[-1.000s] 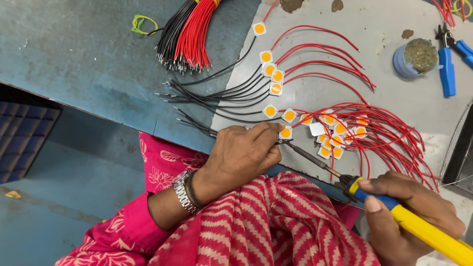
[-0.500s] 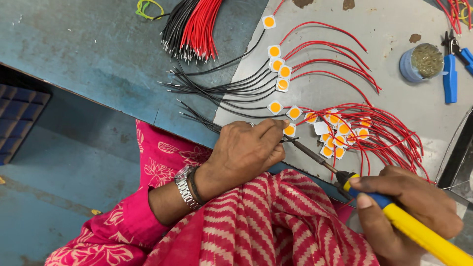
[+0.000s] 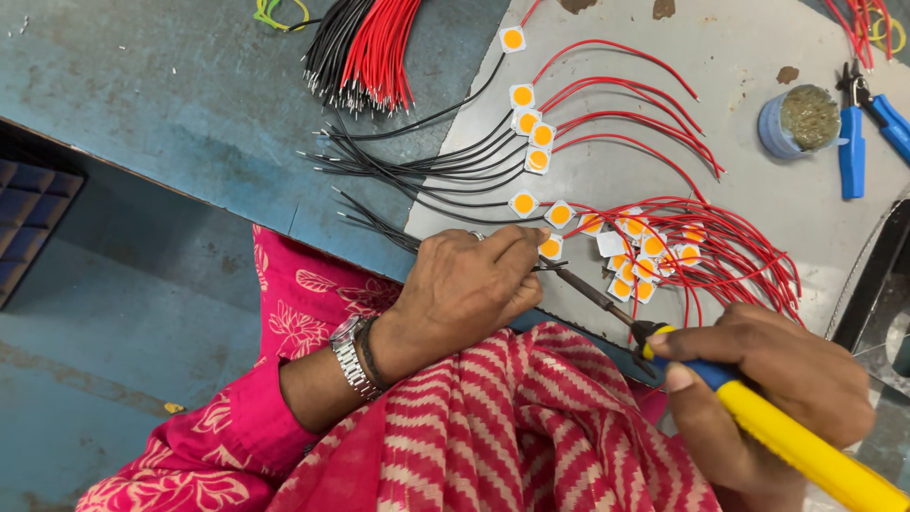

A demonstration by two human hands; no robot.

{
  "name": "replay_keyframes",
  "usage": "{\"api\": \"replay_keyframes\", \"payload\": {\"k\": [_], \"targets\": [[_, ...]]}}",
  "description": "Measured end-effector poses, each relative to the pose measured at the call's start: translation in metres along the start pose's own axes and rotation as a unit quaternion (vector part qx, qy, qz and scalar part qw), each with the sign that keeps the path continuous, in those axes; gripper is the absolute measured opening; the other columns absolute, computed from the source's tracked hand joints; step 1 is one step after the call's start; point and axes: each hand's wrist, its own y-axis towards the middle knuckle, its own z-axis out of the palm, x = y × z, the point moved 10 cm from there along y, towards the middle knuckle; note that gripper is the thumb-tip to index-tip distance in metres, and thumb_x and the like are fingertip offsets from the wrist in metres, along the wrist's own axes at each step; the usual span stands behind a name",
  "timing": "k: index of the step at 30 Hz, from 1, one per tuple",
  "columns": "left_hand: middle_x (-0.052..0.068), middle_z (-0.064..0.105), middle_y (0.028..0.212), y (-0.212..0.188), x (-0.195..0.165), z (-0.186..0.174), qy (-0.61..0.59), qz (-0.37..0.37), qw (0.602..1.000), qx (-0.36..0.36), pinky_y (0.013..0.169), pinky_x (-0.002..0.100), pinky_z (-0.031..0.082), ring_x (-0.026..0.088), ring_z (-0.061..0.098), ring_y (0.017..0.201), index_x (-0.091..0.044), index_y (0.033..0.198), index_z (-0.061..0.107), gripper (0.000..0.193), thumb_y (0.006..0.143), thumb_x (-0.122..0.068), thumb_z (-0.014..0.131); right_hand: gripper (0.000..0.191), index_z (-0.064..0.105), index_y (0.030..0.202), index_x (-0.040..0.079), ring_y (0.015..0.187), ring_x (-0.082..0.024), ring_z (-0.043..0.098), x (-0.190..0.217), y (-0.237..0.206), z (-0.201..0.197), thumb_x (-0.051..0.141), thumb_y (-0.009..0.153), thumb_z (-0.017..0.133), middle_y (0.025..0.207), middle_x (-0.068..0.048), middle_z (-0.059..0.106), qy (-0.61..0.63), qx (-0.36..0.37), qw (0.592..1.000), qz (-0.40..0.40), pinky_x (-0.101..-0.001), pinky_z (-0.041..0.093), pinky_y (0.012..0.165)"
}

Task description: The person solders black wires to small square LED modules using a soldering iron and solder wire. They repeatedly pick up a module, apply solder to the connection points, and place the finished unit aside on the work surface.

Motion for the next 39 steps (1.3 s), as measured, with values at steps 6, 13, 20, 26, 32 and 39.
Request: {"api": "replay_keyframes", "payload": {"k": [6, 13, 20, 26, 32, 39], "targets": [[0.007, 0.069, 0.09, 0.002, -0.001, -0.001, 0.005, 0.002, 1.0, -0.002, 0.057, 0.042, 0.051, 0.028, 0.063, 0.058, -0.003, 0.114, 0.07, 0.034, 0.086, -0.02, 0.073, 0.02, 0.063, 0.097, -0.01, 0.056, -0.016, 0.047, -0.068, -0.054, -0.047, 0.004, 0.082, 0.062, 0.075, -0.016, 0.063, 0.112, -0.131, 0.98, 0.097, -0.024, 0.038, 0.052], [0.005, 0.074, 0.103, 0.008, -0.009, -0.003, 0.033, 0.021, 0.999, 0.002, 0.059, 0.039, 0.053, 0.025, 0.064, 0.059, -0.007, 0.107, 0.068, 0.025, 0.085, -0.017, 0.072, 0.012, 0.058, 0.096, -0.008, 0.064, -0.016, 0.048, -0.148, -0.151, -0.113, 0.002, 0.09, 0.057, 0.089, -0.016, 0.061, 0.151, -0.369, 0.91, 0.114, -0.0231, 0.039, 0.057], [0.001, 0.078, 0.108, 0.016, -0.014, 0.005, 0.05, 0.02, 0.998, 0.02, 0.055, 0.034, 0.049, 0.021, 0.063, 0.058, -0.009, 0.087, 0.067, 0.012, 0.083, -0.013, 0.077, 0.008, 0.054, 0.091, -0.006, 0.074, -0.016, 0.052, -0.163, -0.227, -0.206, 0.001, 0.097, 0.052, 0.102, -0.015, 0.06, 0.055, -0.499, 0.856, 0.124, -0.0236, 0.042, 0.064], [0.0, 0.078, 0.11, 0.016, -0.015, 0.008, 0.063, 0.017, 0.998, 0.021, 0.057, 0.032, 0.047, 0.02, 0.061, 0.059, -0.008, 0.086, 0.068, 0.01, 0.087, -0.011, 0.078, 0.006, 0.055, 0.091, -0.007, 0.075, -0.016, 0.053, -0.141, -0.242, -0.218, -0.004, 0.095, 0.052, 0.099, -0.015, 0.061, -0.042, -0.49, 0.853, 0.174, -0.0235, 0.043, 0.067], [0.003, 0.078, 0.102, 0.023, -0.022, 0.01, 0.074, 0.028, 0.996, 0.026, 0.05, 0.031, 0.044, 0.019, 0.058, 0.052, -0.005, 0.078, 0.066, 0.013, 0.081, -0.007, 0.079, 0.005, 0.054, 0.089, -0.008, 0.078, -0.016, 0.057, -0.126, -0.244, -0.216, -0.008, 0.092, 0.05, 0.097, -0.015, 0.062, -0.096, -0.445, 0.864, 0.215, -0.0232, 0.046, 0.071], [0.003, 0.078, 0.107, 0.021, -0.02, 0.012, 0.072, 0.023, 0.996, 0.04, 0.052, 0.031, 0.043, 0.018, 0.058, 0.055, -0.004, 0.079, 0.064, 0.015, 0.084, -0.006, 0.078, 0.005, 0.053, 0.089, -0.012, 0.083, -0.018, 0.062, -0.119, -0.231, -0.208, -0.007, 0.091, 0.051, 0.097, -0.016, 0.059, -0.179, -0.327, 0.911, 0.176, -0.0225, 0.051, 0.076]]}}
